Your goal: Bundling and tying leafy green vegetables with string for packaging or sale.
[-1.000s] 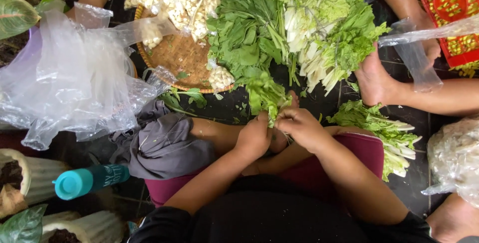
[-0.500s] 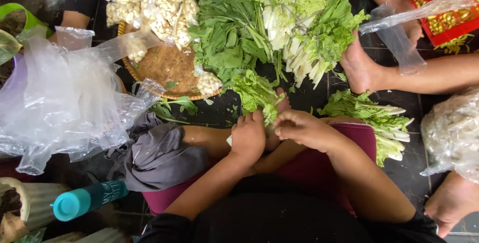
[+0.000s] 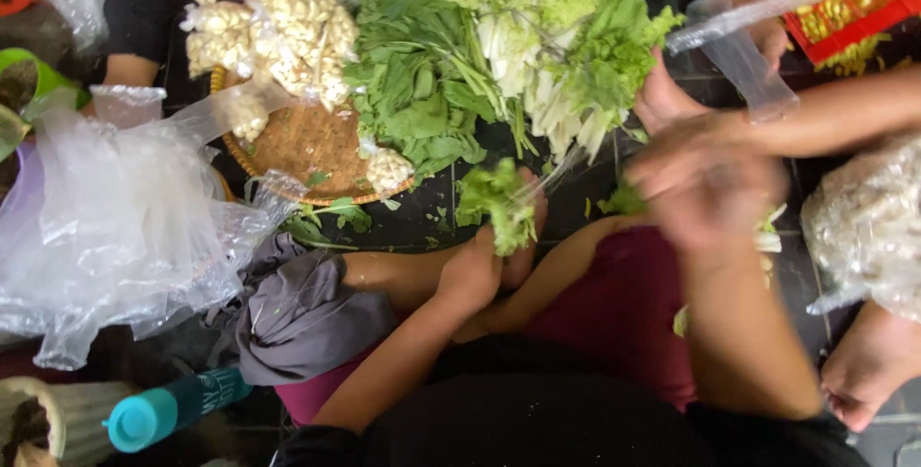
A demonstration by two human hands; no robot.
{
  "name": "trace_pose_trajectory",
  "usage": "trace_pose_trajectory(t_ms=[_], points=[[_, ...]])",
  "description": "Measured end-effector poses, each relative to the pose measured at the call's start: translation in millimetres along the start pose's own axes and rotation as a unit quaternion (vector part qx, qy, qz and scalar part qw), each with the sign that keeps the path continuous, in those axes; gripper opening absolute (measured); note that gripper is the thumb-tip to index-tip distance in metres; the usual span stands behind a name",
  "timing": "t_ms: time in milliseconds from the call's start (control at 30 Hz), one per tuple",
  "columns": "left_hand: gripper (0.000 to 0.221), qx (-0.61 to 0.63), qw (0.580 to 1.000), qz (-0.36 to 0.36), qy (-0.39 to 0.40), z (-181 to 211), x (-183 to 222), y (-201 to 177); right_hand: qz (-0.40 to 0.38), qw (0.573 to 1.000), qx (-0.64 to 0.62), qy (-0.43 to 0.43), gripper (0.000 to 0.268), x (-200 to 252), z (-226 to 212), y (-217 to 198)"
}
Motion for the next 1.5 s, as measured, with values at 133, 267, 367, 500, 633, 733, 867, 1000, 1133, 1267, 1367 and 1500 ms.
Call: trace_pose_trajectory(t_ms=[133, 267, 367, 500, 633, 733, 867, 1000, 1133, 1267, 1367, 1500], points=[[0.052, 0.137, 0.989, 0.033, 0.054, -47, -19, 33, 0.213, 0.97, 0.071, -0.089, 0.044, 71, -116, -120], [0.019, 0.125, 0.977, 0.011, 0.172, -35, -15, 7, 0.127, 0.65, 0.729, -0.17, 0.026, 186, -184, -168], [0.021, 0.223, 0.974, 0.014, 0.025, -22, -13, -25, -0.352, 0.814, 0.402, 0.228, 0.017, 348, -110, -188], [0.021, 0.44, 0.896, 0.045, -0.044, -16, -12, -31, 0.436, 0.395, 0.479, 0.651, 0.019, 628, -137, -276], [0.016, 0.545, 0.838, 0.0, -0.019, 28, -5, -36, 0.27, 0.193, 0.471, 0.817, 0.044, 807, -94, -285], [0.027, 0.542, 0.841, 0.005, -0.002, 43, -8, -27, 0.437, 0.106, 0.494, 0.744, 0.052, 731, -131, -258], [0.024, 0.512, 0.859, -0.005, -0.022, 69, -7, 3, 0.428, 0.216, 0.644, 0.596, 0.04, 452, -110, -201], [0.022, 0.422, 0.896, -0.086, 0.105, 146, 7, 35, 0.369, 0.815, 0.434, 0.111, 0.048, 225, -19, -97], [0.035, 0.1, 0.932, -0.068, 0.342, 239, 49, 41, 0.394, 0.887, 0.226, 0.086, 0.056, 156, 25, -78], [0.072, 0.035, 0.909, -0.009, 0.415, 241, 61, 44, 0.391, 0.875, 0.278, 0.062, 0.039, 145, -11, -108], [0.101, 0.042, 0.913, -0.02, 0.405, 238, 61, 34, 0.324, 0.835, 0.438, 0.078, 0.03, 127, -41, -138], [0.073, 0.076, 0.868, 0.103, 0.481, 221, 57, 3, 0.16, 0.542, 0.824, -0.032, 0.047, 89, -77, -182]])
Point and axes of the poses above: each hand's wrist, its own x-axis away from the middle knuckle, its own y-axis out of the palm, z = x × y, the point moved 10 cm from there along -x, towards the middle knuckle, and after that the axes turned 5 degrees about z, right-handed, at the moved point
